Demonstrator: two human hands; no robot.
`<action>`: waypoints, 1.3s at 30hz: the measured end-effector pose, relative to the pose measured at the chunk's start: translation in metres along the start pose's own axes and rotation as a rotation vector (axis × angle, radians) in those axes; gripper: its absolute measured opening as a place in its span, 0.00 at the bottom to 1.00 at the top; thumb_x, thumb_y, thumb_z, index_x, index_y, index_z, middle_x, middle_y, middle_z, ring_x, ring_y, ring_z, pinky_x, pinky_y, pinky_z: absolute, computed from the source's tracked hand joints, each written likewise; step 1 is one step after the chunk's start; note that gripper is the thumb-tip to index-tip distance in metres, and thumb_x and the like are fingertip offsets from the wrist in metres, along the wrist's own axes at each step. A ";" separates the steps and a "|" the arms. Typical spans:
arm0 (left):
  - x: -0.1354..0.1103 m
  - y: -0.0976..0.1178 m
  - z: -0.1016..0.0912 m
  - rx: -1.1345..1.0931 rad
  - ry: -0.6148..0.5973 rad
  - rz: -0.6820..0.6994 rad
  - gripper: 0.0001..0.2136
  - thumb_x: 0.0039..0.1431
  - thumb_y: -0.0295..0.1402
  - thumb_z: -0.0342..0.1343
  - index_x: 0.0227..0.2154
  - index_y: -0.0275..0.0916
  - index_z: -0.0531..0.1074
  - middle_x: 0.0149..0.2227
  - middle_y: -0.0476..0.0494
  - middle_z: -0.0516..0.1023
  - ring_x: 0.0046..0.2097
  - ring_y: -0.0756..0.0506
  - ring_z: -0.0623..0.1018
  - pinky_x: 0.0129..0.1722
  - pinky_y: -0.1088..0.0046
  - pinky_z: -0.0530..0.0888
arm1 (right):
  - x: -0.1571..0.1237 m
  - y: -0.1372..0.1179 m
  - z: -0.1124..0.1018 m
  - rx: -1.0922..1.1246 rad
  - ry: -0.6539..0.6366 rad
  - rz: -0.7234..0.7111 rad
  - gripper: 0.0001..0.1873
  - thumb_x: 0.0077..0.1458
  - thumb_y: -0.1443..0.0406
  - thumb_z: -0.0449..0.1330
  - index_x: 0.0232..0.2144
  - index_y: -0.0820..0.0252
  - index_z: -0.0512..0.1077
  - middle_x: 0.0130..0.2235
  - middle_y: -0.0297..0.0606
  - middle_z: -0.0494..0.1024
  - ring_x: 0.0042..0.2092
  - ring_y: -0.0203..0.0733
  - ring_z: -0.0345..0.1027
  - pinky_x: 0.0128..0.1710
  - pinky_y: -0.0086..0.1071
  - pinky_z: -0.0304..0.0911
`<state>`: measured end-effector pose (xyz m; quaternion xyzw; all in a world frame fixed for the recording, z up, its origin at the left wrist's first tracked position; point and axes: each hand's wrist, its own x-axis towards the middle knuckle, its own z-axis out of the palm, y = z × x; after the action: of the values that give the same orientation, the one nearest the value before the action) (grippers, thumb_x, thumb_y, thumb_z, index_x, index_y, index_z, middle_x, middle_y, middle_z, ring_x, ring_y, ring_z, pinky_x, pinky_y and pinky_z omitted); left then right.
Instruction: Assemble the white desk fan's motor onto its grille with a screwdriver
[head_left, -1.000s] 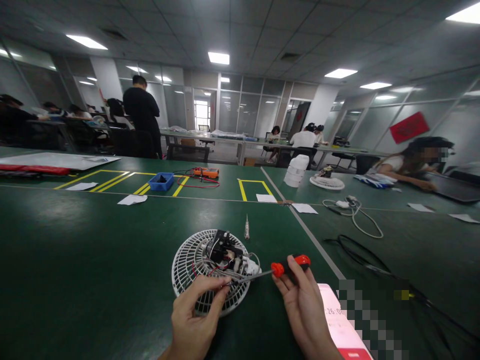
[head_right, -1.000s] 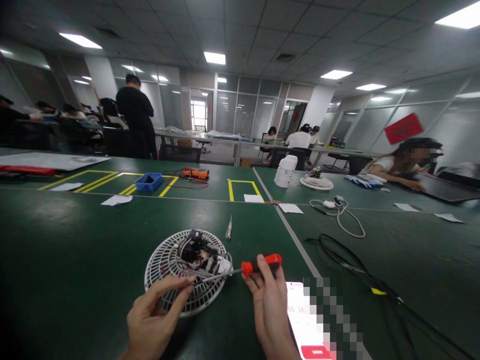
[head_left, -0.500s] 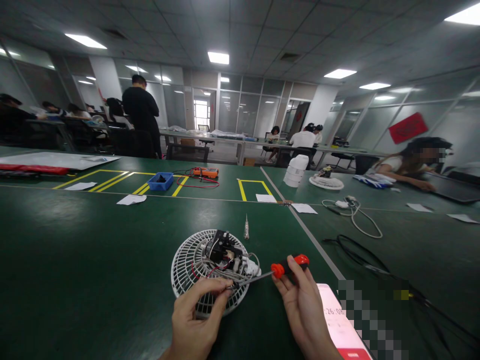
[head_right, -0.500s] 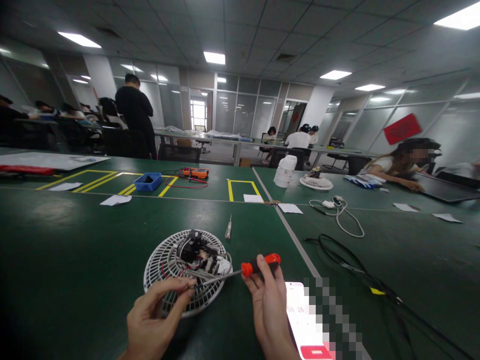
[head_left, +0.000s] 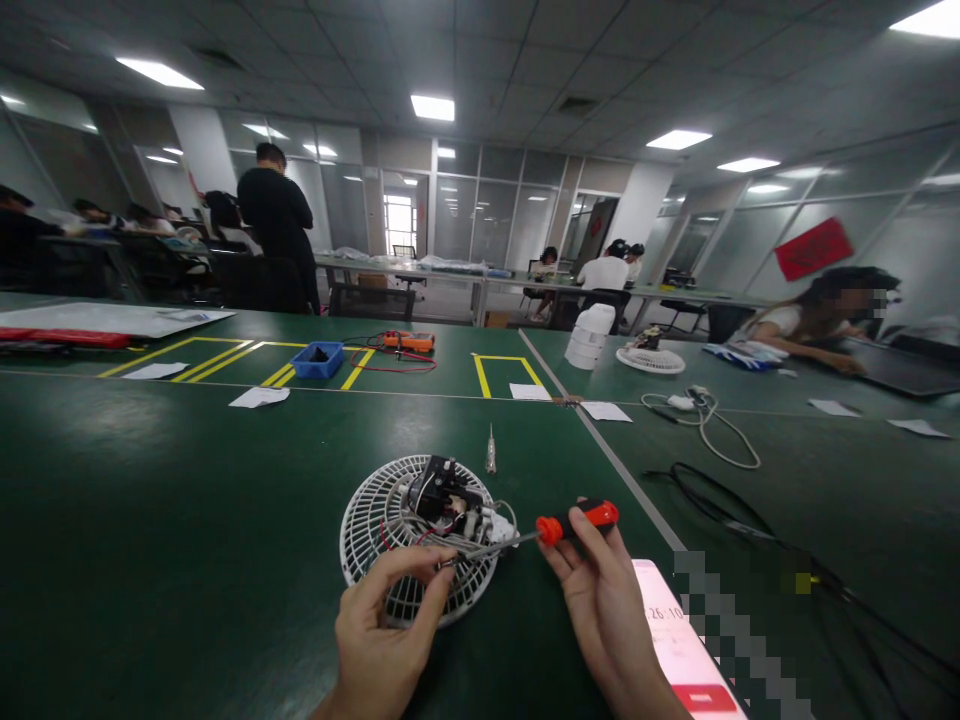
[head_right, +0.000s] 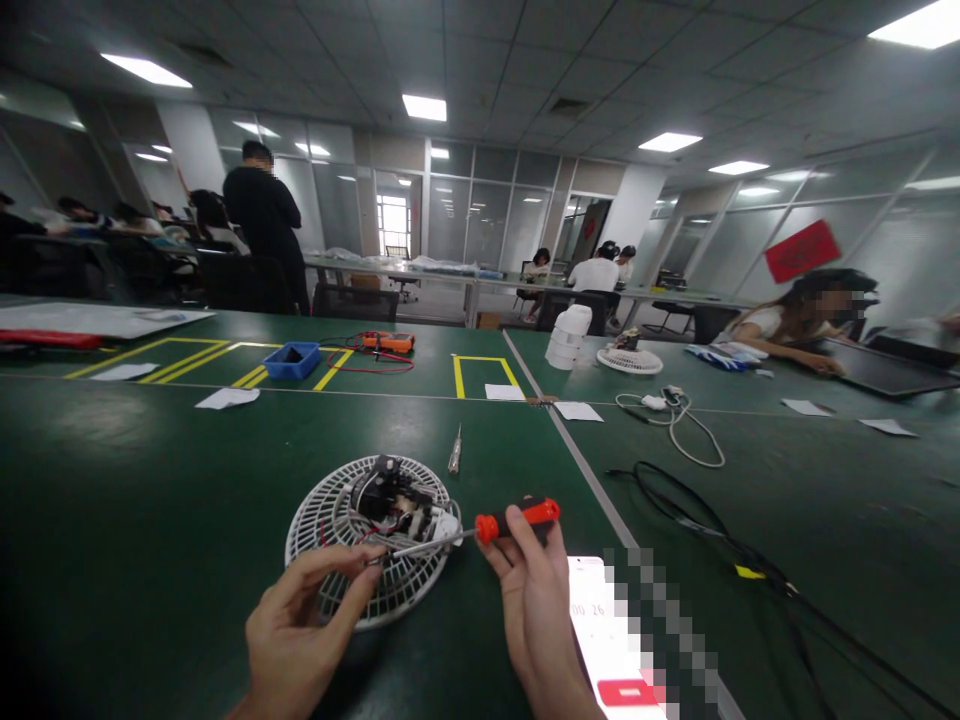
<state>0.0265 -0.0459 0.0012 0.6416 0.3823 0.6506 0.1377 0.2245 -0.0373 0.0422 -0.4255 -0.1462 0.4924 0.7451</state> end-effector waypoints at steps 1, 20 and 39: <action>0.000 -0.001 0.000 -0.002 0.003 -0.007 0.09 0.58 0.26 0.64 0.41 0.41 0.76 0.37 0.50 0.84 0.34 0.52 0.83 0.38 0.80 0.81 | 0.000 0.000 -0.001 0.007 -0.003 0.005 0.30 0.33 0.62 0.80 0.38 0.54 0.72 0.32 0.25 0.78 0.34 0.41 0.78 0.37 0.34 0.76; -0.002 -0.011 0.000 0.021 0.042 0.022 0.15 0.59 0.24 0.63 0.49 0.41 0.73 0.39 0.50 0.84 0.38 0.51 0.84 0.44 0.79 0.81 | -0.001 0.008 -0.005 -0.052 -0.022 0.039 0.28 0.35 0.60 0.80 0.36 0.56 0.71 0.32 0.29 0.81 0.33 0.40 0.77 0.37 0.34 0.76; 0.004 -0.015 -0.007 0.161 -0.005 0.396 0.45 0.52 0.18 0.66 0.68 0.51 0.53 0.67 0.39 0.65 0.60 0.39 0.75 0.57 0.57 0.78 | 0.000 0.002 -0.004 0.059 0.023 0.079 0.25 0.34 0.65 0.77 0.35 0.57 0.70 0.33 0.40 0.83 0.35 0.44 0.79 0.39 0.36 0.77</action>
<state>0.0152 -0.0355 -0.0054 0.7148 0.2991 0.6306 -0.0438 0.2261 -0.0384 0.0387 -0.4143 -0.1063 0.5205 0.7390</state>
